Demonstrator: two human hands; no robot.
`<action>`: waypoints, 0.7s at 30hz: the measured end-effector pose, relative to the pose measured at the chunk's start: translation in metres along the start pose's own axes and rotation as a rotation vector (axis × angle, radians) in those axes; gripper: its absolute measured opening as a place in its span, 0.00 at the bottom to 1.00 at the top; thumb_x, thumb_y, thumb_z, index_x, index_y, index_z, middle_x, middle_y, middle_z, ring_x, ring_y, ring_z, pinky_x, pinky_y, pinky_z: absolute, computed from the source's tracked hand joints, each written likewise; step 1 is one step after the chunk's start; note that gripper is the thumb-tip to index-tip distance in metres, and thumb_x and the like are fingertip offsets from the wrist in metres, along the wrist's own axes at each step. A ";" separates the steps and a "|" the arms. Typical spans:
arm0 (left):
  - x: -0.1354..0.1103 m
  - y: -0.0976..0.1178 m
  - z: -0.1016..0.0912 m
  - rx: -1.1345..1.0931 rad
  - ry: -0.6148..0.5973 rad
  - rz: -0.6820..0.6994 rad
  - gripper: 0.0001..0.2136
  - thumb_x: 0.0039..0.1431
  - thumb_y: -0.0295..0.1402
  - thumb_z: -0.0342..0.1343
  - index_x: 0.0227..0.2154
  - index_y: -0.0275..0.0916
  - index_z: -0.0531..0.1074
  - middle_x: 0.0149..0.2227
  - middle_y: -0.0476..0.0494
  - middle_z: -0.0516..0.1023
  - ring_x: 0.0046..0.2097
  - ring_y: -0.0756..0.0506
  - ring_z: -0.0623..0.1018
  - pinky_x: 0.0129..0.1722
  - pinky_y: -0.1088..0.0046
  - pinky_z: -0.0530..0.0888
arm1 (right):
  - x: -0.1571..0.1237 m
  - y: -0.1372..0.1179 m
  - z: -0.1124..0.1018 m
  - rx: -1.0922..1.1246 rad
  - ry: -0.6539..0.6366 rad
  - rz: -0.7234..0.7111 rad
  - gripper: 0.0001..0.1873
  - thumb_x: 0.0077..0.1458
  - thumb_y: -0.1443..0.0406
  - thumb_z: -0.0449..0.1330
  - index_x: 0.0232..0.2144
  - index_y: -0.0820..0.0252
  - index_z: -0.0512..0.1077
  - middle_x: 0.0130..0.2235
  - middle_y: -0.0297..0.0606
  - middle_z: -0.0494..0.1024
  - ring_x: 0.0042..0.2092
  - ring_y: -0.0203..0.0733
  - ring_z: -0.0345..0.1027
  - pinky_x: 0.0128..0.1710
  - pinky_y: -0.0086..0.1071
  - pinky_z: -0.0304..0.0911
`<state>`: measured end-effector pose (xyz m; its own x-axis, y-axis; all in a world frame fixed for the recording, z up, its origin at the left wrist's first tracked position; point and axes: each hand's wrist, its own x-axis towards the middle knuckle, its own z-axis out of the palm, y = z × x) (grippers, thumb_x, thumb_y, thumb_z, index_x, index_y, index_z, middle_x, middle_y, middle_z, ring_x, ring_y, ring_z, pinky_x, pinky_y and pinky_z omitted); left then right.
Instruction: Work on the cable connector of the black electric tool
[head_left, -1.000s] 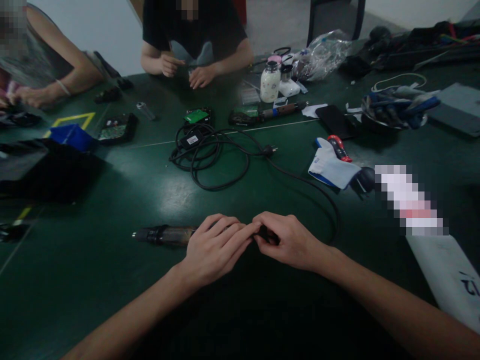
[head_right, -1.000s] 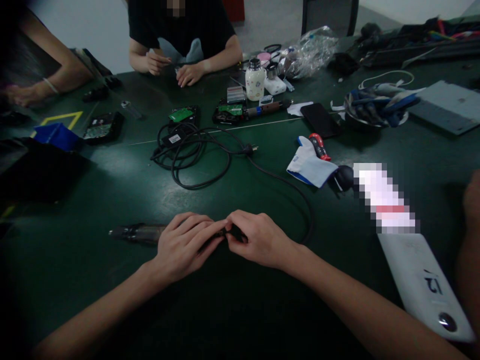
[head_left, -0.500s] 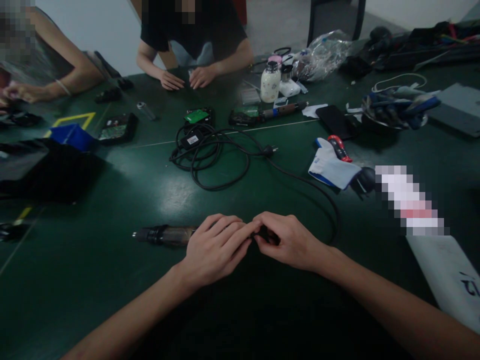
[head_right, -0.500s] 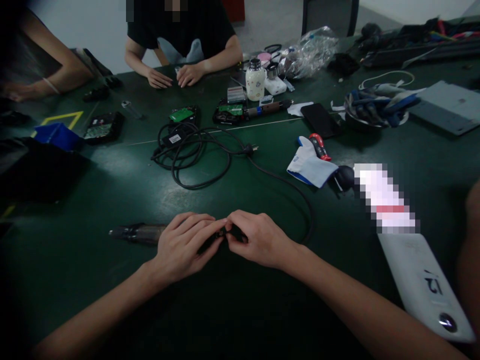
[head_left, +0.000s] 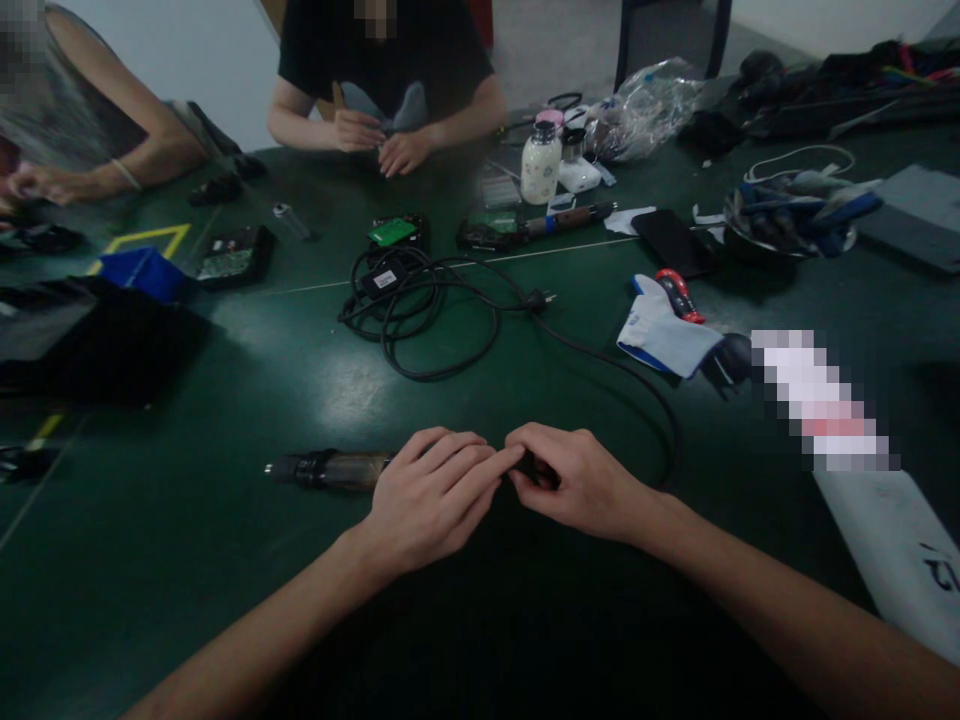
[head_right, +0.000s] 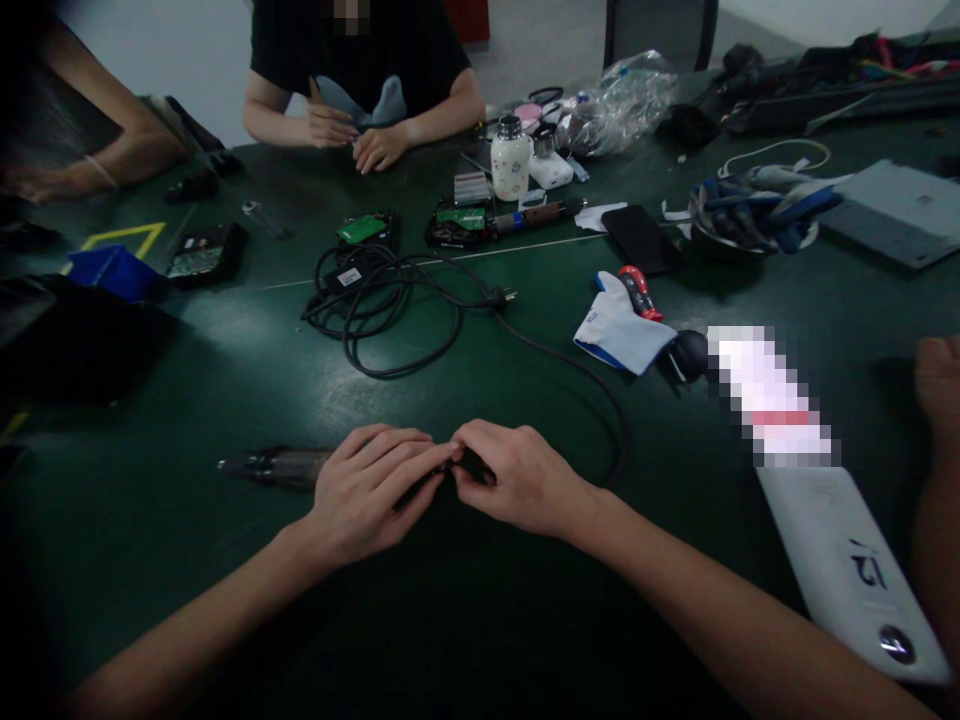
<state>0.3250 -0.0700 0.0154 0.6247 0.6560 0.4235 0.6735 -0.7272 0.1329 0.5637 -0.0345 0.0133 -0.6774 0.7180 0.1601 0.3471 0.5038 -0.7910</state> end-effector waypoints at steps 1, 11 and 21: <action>0.000 0.000 0.000 0.010 -0.001 -0.003 0.23 0.67 0.30 0.59 0.64 0.43 0.69 0.50 0.45 0.83 0.50 0.43 0.81 0.52 0.61 0.71 | 0.000 0.000 0.000 0.001 -0.006 0.001 0.07 0.63 0.70 0.60 0.44 0.59 0.71 0.38 0.36 0.76 0.32 0.35 0.68 0.31 0.29 0.62; 0.000 0.000 -0.001 -0.021 -0.018 -0.007 0.22 0.69 0.30 0.58 0.64 0.43 0.68 0.51 0.46 0.83 0.51 0.44 0.80 0.52 0.61 0.71 | 0.000 0.001 -0.001 0.000 -0.032 -0.015 0.08 0.63 0.71 0.60 0.45 0.60 0.71 0.42 0.38 0.76 0.34 0.35 0.69 0.33 0.29 0.65; 0.000 -0.001 -0.001 -0.006 -0.008 -0.021 0.22 0.69 0.30 0.59 0.64 0.42 0.68 0.49 0.46 0.83 0.50 0.44 0.80 0.52 0.61 0.70 | 0.000 0.003 -0.001 -0.010 -0.050 -0.032 0.07 0.64 0.72 0.60 0.44 0.60 0.71 0.43 0.38 0.76 0.35 0.35 0.69 0.34 0.28 0.65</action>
<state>0.3242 -0.0699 0.0161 0.6135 0.6728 0.4135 0.6843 -0.7143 0.1470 0.5653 -0.0322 0.0122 -0.7197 0.6767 0.1548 0.3313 0.5308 -0.7801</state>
